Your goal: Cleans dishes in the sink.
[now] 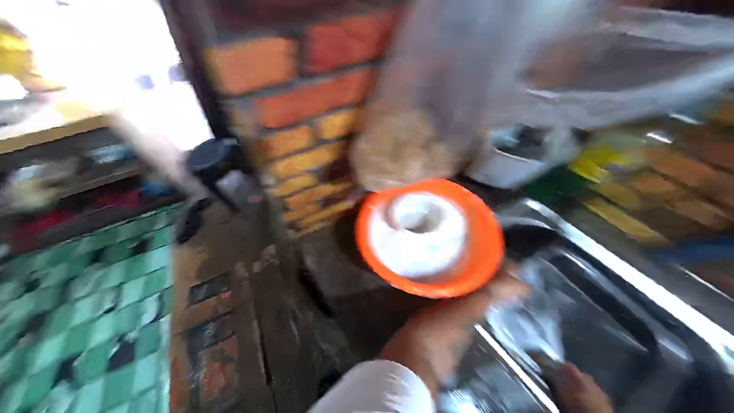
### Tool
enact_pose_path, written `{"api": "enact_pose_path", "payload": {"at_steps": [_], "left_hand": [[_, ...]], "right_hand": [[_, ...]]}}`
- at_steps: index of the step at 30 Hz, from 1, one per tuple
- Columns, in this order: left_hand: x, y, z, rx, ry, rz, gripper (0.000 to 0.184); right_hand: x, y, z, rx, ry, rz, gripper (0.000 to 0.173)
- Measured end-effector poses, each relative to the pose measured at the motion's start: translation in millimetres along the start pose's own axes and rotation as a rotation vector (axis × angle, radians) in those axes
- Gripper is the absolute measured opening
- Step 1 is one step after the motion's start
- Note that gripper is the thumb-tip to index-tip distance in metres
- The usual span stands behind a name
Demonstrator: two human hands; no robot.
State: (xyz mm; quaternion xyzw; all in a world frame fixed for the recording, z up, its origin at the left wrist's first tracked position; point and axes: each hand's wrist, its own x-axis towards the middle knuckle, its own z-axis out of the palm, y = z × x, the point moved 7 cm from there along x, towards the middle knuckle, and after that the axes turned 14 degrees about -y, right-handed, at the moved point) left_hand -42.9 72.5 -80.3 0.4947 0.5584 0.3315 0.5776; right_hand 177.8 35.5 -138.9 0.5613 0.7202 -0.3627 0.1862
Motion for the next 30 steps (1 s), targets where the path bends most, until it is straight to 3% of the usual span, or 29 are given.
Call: {"api": "enact_pose_path", "payload": {"at_steps": [2, 5, 7, 9, 12, 14, 16, 18, 20, 23, 26, 30], "left_hand": [[28, -11, 1, 0.058, -0.043, -0.067, 0.043], [70, -35, 23, -0.119, -0.081, -0.083, 0.045], [72, -34, 26, -0.179, -0.026, -0.082, 0.047], [74, -42, 28, -0.174, -0.002, -0.138, 0.061], [68, -47, 30, -0.121, 0.029, -0.221, 0.070], [71, -46, 33, -0.067, 0.023, -0.190, 0.062], [71, -42, 37, -0.060, -0.008, -0.166, 0.054], [70, -41, 38, -0.051, 0.002, -0.176, 0.060], [70, -43, 39, -0.040, 0.010, -0.166, 0.068], [70, -37, 40, -0.054, 0.001, -0.106, 0.061], [75, -35, 39, -0.045, -0.006, -0.056, 0.056], [74, -39, 38, -0.036, -0.006, -0.041, 0.057]], "right_hand": [[-8, 39, 3, 0.171, -0.094, 0.060, 0.046], [16, 45, -6, 0.330, -0.107, 0.129, 0.044], [41, 38, -21, 0.582, 0.183, 0.051, 0.039], [64, 17, -33, 0.697, 0.493, -0.130, 0.038], [85, -48, -60, 0.470, 0.792, -0.517, 0.047], [110, -73, -77, 0.236, 0.879, -0.700, 0.051], [140, -61, -90, 0.078, 0.915, -0.617, 0.060], [160, -28, -100, 0.071, 0.927, -0.376, 0.064], [164, 20, -100, 0.145, 0.860, -0.129, 0.068], [151, 92, -84, 0.174, 0.709, 0.123, 0.075], [137, 137, -66, 0.046, 0.541, 0.199, 0.066], [125, 141, -62, -0.245, 0.343, 0.120, 0.050]]}}
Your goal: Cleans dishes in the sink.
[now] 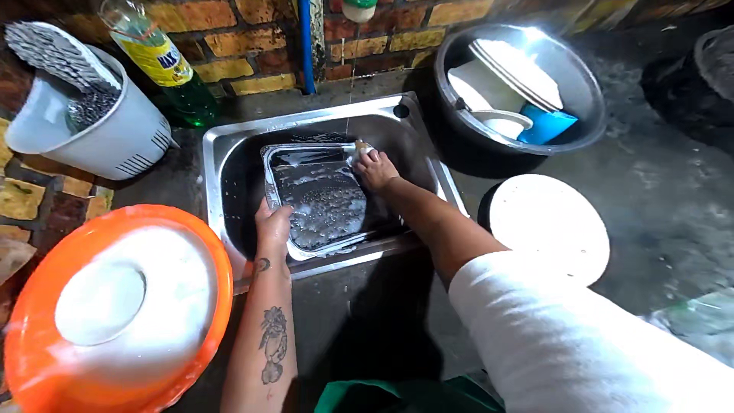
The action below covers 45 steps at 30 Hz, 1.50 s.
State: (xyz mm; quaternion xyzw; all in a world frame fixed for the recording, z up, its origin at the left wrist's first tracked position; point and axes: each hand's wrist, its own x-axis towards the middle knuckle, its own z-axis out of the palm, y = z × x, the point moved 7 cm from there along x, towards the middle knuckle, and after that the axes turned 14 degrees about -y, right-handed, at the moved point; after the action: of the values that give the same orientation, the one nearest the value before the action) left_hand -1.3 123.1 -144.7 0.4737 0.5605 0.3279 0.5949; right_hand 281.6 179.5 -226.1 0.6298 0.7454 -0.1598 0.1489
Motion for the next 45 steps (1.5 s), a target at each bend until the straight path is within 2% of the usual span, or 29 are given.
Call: {"api": "enact_pose_path", "payload": {"at_steps": [1, 3, 5, 9, 12, 14, 16, 19, 21, 24, 27, 30, 32, 34, 36, 39, 41, 43, 45], "left_hand": [[0, 2, 0, 0.003, -0.001, 0.011, 0.057], [0, 2, 0, -0.002, 0.007, 0.036, 0.054], [2, 1, 0, -0.019, 0.009, 0.045, 0.051], [-1, -4, -3, -0.015, 0.032, -0.005, 0.046], [-5, -10, -9, 0.052, 0.038, -0.134, 0.069], [-6, -13, -11, 0.011, 0.058, -0.191, 0.074], [-2, -18, -11, -0.009, 0.067, -0.221, 0.077], [-11, -8, -3, 0.041, 0.026, -0.234, 0.071], [-22, 6, 2, 0.092, 0.002, -0.217, 0.063], [-8, -1, 3, 0.065, 0.017, -0.137, 0.052], [1, -5, 0, 0.080, 0.051, -0.117, 0.048], [3, -7, 1, 0.074, 0.045, -0.092, 0.045], [4, -6, 0, 0.083, 0.035, -0.076, 0.045], [4, -5, 1, 0.083, 0.040, -0.056, 0.048], [3, -6, 0, 0.083, 0.045, -0.038, 0.050], [-1, -7, -1, 0.070, 0.052, -0.023, 0.043], [-12, -6, 0, -0.013, 0.059, -0.089, 0.063], [-26, -8, -2, -0.139, 0.096, -0.181, 0.079], [-32, -10, -5, -0.233, 0.093, -0.174, 0.078]], "right_hand": [[-3, -3, -2, -0.072, -0.056, -0.036, 0.049], [-14, -5, 4, -0.152, -0.170, -0.081, 0.064], [-32, -10, 15, -0.139, -0.260, -0.086, 0.072], [-71, -30, 32, 0.057, -0.467, -0.011, 0.065], [-80, -50, 59, 0.242, -0.589, 0.032, 0.050], [-83, -67, 62, 0.411, -0.544, 0.042, 0.048], [-78, -102, 48, 0.566, -0.428, -0.044, 0.053], [-67, -179, 1, 0.743, -0.215, -0.183, 0.065], [-43, -201, -23, 0.772, -0.035, -0.253, 0.060], [4, -162, -32, 0.668, 0.193, -0.226, 0.046], [26, -94, -25, 0.481, 0.250, -0.179, 0.042], [21, -36, -9, 0.135, 0.134, -0.246, 0.049], [6, -5, -4, -0.095, -0.040, -0.218, 0.055], [-11, 9, -4, -0.223, -0.158, -0.180, 0.052], [-28, 13, 9, -0.175, -0.172, -0.170, 0.050], [-59, 3, 48, -0.055, -0.239, -0.130, 0.051], [-76, -14, 71, 0.086, -0.288, -0.103, 0.039], [-96, -49, 51, 0.260, -0.478, -0.092, 0.039], [-109, -80, 20, 0.492, -0.517, -0.140, 0.039]]}}
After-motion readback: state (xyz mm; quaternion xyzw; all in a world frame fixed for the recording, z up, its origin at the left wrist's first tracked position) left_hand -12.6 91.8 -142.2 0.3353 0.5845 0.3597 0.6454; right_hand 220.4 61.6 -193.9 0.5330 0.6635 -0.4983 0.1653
